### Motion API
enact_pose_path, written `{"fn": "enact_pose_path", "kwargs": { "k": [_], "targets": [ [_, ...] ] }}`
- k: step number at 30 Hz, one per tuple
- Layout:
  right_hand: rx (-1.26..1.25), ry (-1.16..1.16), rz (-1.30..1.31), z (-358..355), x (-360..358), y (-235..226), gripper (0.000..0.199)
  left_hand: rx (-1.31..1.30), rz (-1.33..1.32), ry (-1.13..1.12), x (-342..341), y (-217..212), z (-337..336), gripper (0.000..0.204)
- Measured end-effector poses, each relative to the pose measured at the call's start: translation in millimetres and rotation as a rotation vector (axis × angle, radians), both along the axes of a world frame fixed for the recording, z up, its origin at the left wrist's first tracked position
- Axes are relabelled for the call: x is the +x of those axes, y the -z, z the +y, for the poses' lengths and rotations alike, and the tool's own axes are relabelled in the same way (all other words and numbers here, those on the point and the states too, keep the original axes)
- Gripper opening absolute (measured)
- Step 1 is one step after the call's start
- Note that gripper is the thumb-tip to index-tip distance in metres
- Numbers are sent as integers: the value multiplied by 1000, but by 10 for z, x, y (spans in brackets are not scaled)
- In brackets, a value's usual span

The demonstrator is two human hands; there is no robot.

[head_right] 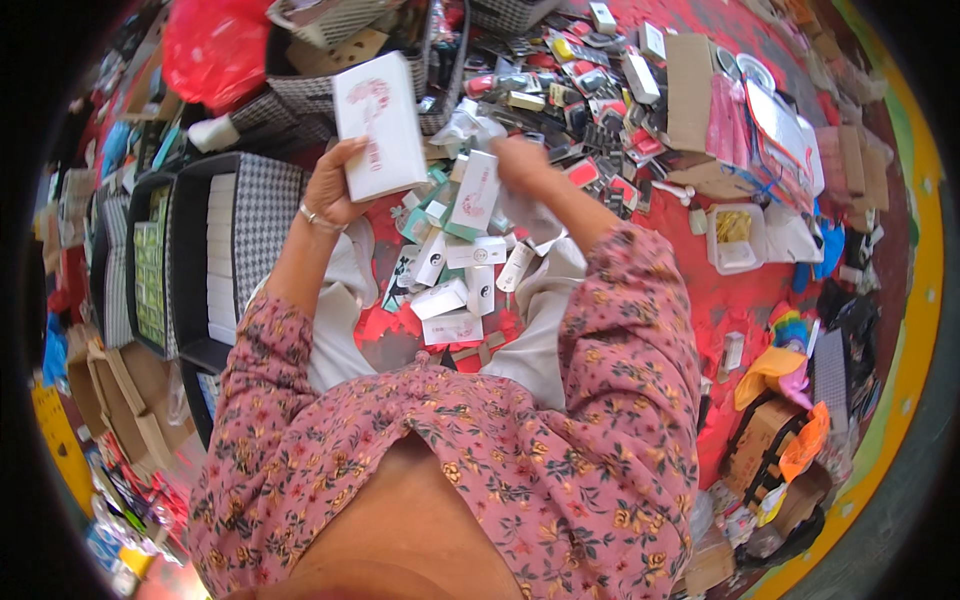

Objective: The person picks up individual white boxes from a large pile on the floor, wipes each box with a cloth, and places them into a storage bin.

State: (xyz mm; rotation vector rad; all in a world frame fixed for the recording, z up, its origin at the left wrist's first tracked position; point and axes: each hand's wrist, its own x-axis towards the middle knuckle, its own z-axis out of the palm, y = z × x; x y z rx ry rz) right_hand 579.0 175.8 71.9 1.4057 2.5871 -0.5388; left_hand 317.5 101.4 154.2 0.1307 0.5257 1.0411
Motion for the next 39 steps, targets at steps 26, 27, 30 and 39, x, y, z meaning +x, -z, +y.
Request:
{"fn": "enact_pose_path", "kwargs": {
  "k": [26,27,30,39],
  "targets": [
    [318,60,868,-663,-880,-1494,30,105,-213,156,520,-216,-262,45],
    [426,106,952,-498,-809,-1404,30,119,-225,161,532,-130,-278,48],
    [517,526,893,-166,-549,-1322,19,136,-381,289,480,-11,-370,59],
    [395,737,1252,-119,-332,-1470,27,174,-157,175,504,-137,-231,63]
  ]
}}
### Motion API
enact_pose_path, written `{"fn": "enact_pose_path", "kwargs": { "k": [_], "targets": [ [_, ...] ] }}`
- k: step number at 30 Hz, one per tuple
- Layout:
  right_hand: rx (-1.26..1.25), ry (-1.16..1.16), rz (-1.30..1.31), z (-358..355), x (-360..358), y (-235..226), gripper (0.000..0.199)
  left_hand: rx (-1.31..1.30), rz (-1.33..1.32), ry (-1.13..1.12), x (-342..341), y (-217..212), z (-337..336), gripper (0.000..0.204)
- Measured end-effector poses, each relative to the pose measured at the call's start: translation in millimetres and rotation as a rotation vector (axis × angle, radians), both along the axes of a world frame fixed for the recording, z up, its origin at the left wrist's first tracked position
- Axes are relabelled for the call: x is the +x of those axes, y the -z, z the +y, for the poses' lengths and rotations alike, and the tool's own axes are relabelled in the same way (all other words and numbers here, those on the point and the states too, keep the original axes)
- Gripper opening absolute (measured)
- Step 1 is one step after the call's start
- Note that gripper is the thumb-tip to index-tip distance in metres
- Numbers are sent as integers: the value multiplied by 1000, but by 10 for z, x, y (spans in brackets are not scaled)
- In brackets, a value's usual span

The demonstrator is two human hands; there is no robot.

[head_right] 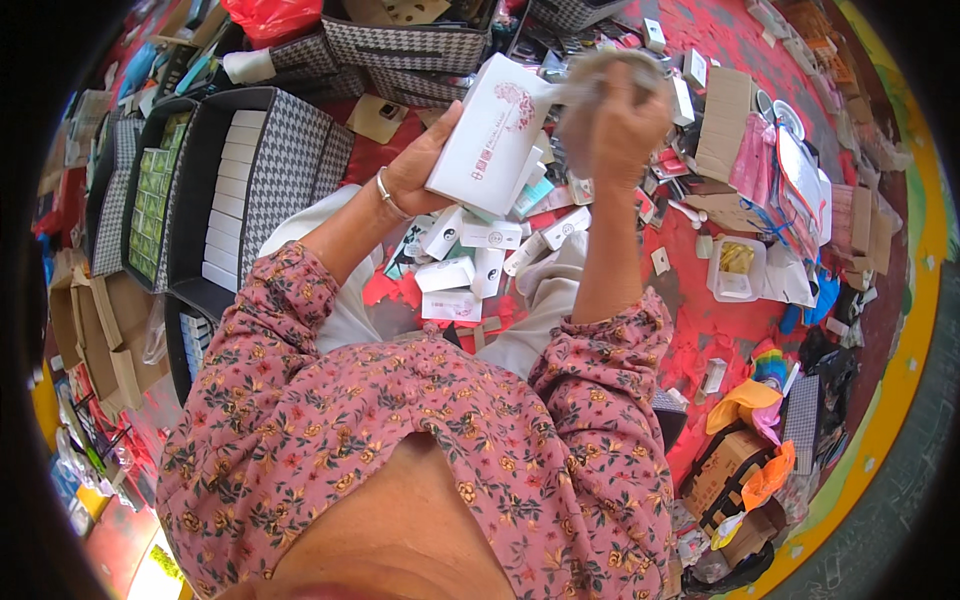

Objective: The person picks up individual white boxes from a large pile on the floor, wipes each box with a cloth, and places them into a storage bin.

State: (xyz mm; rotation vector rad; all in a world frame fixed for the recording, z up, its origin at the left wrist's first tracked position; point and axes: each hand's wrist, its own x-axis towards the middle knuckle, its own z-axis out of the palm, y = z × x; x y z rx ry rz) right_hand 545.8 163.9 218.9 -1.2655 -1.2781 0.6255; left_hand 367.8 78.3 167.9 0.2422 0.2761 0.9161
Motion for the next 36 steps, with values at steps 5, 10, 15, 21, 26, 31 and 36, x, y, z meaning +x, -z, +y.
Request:
{"fn": "enact_pose_path", "kwargs": {
  "k": [5,10,15,21,26,31,36],
  "targets": [
    [99,-487,-568,-443,-686,132,25,-152,81,-190,-75,149,24,50],
    [-301,-704,-307,-671,-440,60,33,-55,159,-455,-332,74,243,53],
    [-557,-434,-263,-392,-334,141,62,74,540,-537,-115,125,227,56],
    [-770,-736,185,-531,-327,111,56,86,456,-188,-97,-146,94,61],
    [-923,-757,556,-569,-346,-35,50,-111,304,-241,-271,141,236,65],
    [-792,-645,-26,-590,-383,135,45,-147,21,-229,-117,157,136,57],
    [-432,-234,222,-534,-190,-201,24,-135,-119,-159,-171,189,127,50]
  ]
}}
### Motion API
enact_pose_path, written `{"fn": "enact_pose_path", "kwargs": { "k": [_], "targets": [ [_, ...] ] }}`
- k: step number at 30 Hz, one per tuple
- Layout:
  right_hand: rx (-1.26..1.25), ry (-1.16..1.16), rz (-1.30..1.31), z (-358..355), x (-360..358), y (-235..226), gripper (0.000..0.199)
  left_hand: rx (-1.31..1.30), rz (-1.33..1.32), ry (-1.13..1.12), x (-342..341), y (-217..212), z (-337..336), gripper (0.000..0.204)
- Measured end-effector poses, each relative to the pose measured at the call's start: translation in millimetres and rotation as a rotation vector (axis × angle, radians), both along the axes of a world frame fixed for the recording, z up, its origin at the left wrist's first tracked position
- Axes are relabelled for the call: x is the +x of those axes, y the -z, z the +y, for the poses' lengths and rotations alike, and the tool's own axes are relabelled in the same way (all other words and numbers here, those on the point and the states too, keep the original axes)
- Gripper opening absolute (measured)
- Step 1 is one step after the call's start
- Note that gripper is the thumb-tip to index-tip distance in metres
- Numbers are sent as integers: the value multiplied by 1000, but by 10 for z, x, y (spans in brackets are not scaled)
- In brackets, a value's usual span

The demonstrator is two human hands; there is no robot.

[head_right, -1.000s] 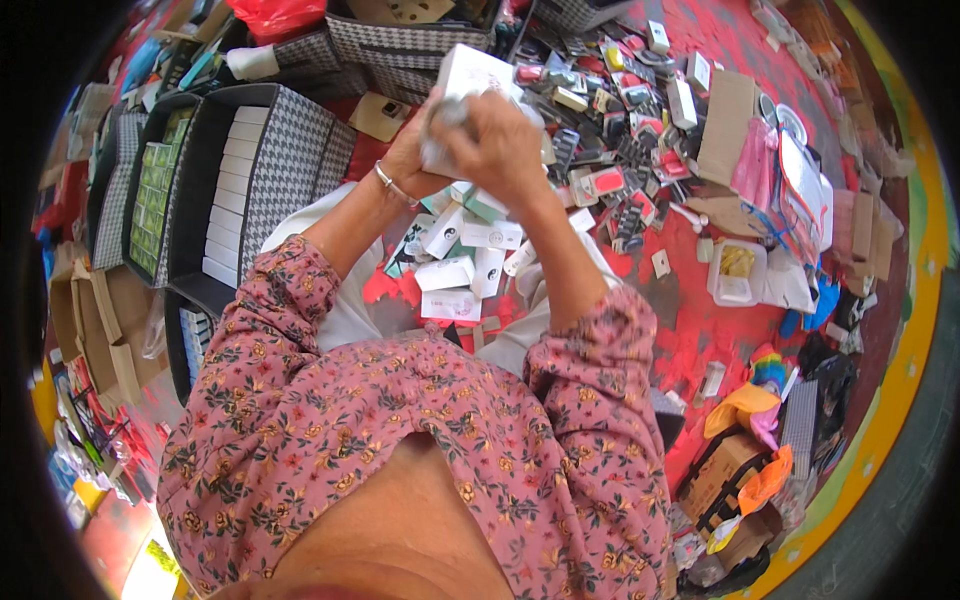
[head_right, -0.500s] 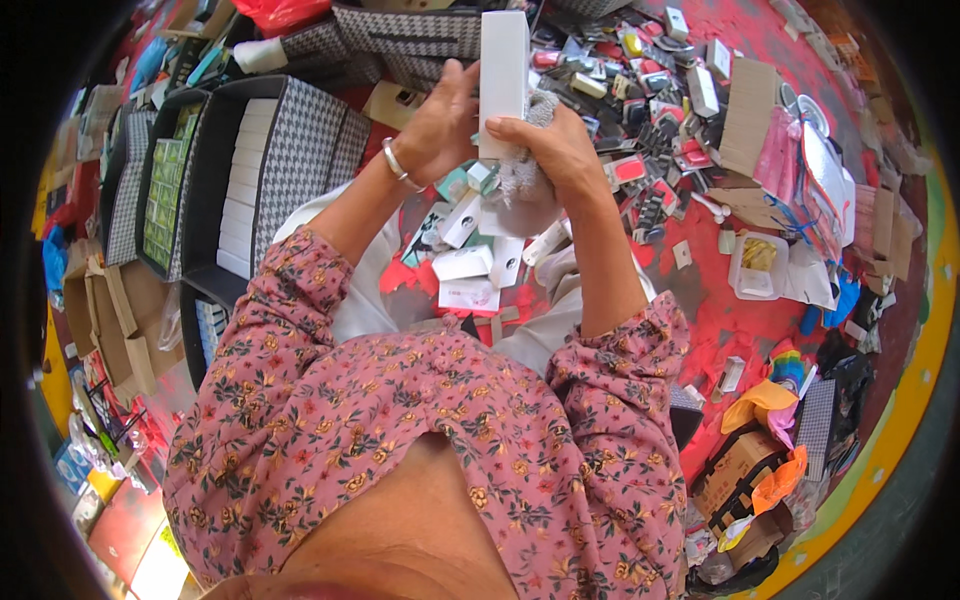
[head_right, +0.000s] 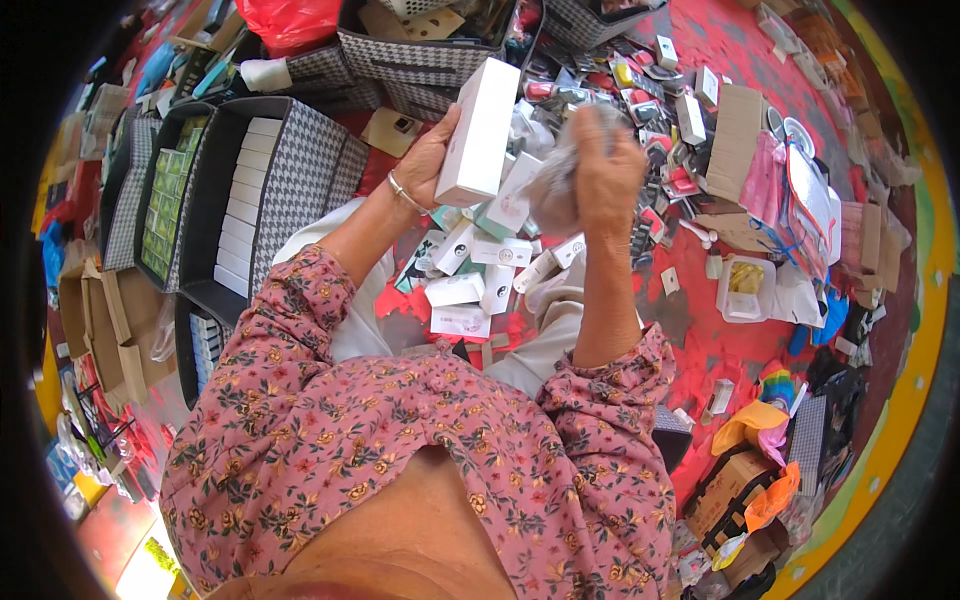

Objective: The person picks up individual white boxes from a large pile on the floor, wipes each box with a cloth, and places them into a storage bin.

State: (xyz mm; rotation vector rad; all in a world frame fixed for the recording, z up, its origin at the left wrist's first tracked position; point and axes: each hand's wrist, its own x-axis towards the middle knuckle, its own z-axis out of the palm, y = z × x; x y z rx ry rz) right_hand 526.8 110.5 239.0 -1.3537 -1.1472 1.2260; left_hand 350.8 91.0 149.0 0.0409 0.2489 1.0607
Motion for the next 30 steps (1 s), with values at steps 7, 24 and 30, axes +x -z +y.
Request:
{"fn": "enact_pose_path", "kwargs": {
  "k": [7,24,30],
  "targets": [
    [904,-346,-685,-136,-297,13,17,-31,21,285,162,32,-101,49],
    [331,-329,-438,399,98,56,35,657,1315,61,156,-227,-127,60],
    [325,-466,-965,502,425,358,34,688,1279,-36,113,-221,-120,53]
  ]
}}
